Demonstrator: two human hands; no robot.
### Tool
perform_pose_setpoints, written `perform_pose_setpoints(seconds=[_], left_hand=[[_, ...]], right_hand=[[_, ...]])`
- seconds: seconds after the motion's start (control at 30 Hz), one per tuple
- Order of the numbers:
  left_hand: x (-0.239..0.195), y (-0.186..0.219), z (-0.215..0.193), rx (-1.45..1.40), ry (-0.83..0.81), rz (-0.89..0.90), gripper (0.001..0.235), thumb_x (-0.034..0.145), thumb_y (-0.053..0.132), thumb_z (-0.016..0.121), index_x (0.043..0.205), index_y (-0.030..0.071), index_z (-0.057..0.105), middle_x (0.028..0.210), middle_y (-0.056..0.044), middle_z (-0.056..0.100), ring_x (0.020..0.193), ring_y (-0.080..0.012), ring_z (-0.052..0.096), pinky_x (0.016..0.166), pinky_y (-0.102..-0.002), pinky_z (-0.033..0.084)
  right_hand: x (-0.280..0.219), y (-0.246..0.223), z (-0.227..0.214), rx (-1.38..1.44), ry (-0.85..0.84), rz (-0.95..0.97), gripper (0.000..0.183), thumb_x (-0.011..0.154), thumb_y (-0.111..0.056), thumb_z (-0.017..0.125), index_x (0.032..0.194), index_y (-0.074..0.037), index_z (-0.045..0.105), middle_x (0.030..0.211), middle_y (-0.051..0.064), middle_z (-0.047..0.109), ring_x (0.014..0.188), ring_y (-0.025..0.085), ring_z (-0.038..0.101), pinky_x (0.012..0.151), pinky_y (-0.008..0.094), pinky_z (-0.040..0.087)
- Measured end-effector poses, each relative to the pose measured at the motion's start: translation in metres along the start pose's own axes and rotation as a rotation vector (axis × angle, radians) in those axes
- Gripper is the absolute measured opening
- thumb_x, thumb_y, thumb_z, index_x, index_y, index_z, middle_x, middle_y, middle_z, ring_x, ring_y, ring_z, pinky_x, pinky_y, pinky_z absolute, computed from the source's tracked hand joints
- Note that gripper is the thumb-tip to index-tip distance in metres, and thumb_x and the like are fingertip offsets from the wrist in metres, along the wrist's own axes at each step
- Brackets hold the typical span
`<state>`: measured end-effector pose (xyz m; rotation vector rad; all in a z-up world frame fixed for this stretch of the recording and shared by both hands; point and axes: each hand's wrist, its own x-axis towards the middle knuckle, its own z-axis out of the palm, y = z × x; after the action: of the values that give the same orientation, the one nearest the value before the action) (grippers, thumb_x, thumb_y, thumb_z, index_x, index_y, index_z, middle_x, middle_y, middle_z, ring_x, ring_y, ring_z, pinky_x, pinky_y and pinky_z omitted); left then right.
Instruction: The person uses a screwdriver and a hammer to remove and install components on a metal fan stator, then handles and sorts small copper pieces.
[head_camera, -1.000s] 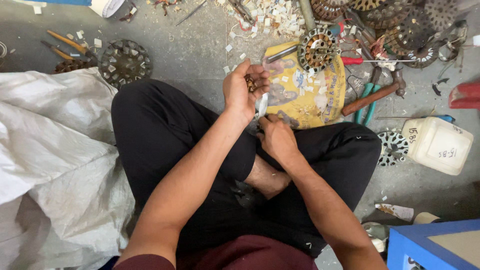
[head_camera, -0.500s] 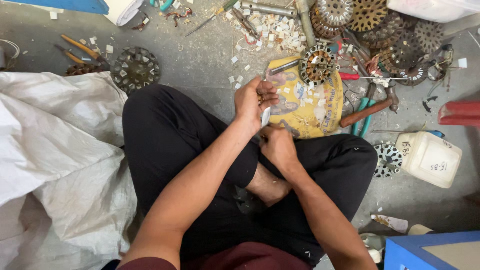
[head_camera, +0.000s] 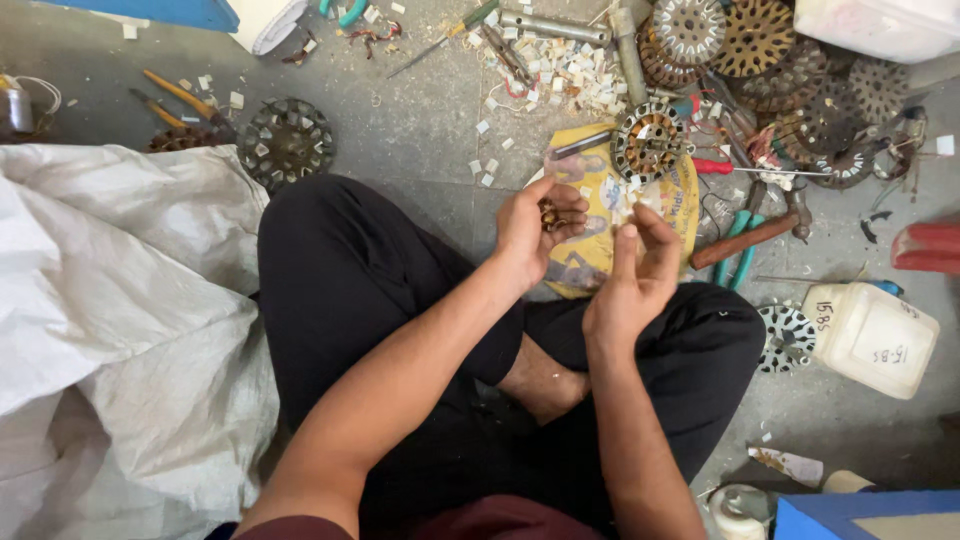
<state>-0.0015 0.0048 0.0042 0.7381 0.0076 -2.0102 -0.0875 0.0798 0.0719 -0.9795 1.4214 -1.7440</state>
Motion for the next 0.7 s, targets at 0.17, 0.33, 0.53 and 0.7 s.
perform_pose_setpoints(seconds=[0.17, 0.33, 0.53, 0.7], left_hand=[[-0.026, -0.016, 0.028, 0.508, -0.194, 0.431, 0.041, 0.109, 0.031, 0.053, 0.093, 0.0, 0.076, 0.095, -0.019, 0.077, 0.09, -0.0293, 0.071, 0.085, -0.041, 0.054], [-0.044, 0.009, 0.05, 1.119, -0.087, 1.261, 0.027, 0.104, 0.025, 0.055, 0.11, 0.003, 0.071, 0.122, -0.019, 0.07, 0.129, -0.0379, 0.057, 0.113, -0.052, 0.038], [-0.007, 0.014, 0.036, 0.885, 0.36, 0.953, 0.029, 0.107, 0.028, 0.052, 0.109, 0.001, 0.062, 0.104, -0.017, 0.064, 0.103, -0.0332, 0.057, 0.094, -0.046, 0.044], [0.02, -0.012, 0.024, 0.623, 0.353, 0.495, 0.032, 0.102, 0.035, 0.053, 0.104, 0.005, 0.063, 0.089, -0.006, 0.067, 0.08, -0.0154, 0.063, 0.071, -0.033, 0.052]], right_hand=[[0.029, 0.069, -0.028, 0.735, -0.012, 0.739, 0.032, 0.116, -0.037, 0.046, 0.126, -0.011, 0.063, 0.126, 0.005, 0.065, 0.12, 0.022, 0.059, 0.108, 0.04, 0.05], [0.057, 0.119, -0.031, 0.534, -0.192, 0.606, 0.051, 0.107, -0.042, 0.042, 0.122, 0.002, 0.065, 0.118, 0.017, 0.065, 0.106, 0.031, 0.061, 0.093, 0.043, 0.052], [0.195, 0.105, 0.058, 0.756, 0.205, 0.809, 0.034, 0.106, -0.013, 0.04, 0.11, 0.016, 0.058, 0.104, 0.024, 0.066, 0.105, 0.034, 0.067, 0.105, 0.045, 0.057], [0.442, 0.076, 0.172, 0.804, 0.048, 0.552, 0.035, 0.104, -0.022, 0.041, 0.098, 0.009, 0.056, 0.093, 0.02, 0.065, 0.09, 0.038, 0.067, 0.097, 0.054, 0.059]])
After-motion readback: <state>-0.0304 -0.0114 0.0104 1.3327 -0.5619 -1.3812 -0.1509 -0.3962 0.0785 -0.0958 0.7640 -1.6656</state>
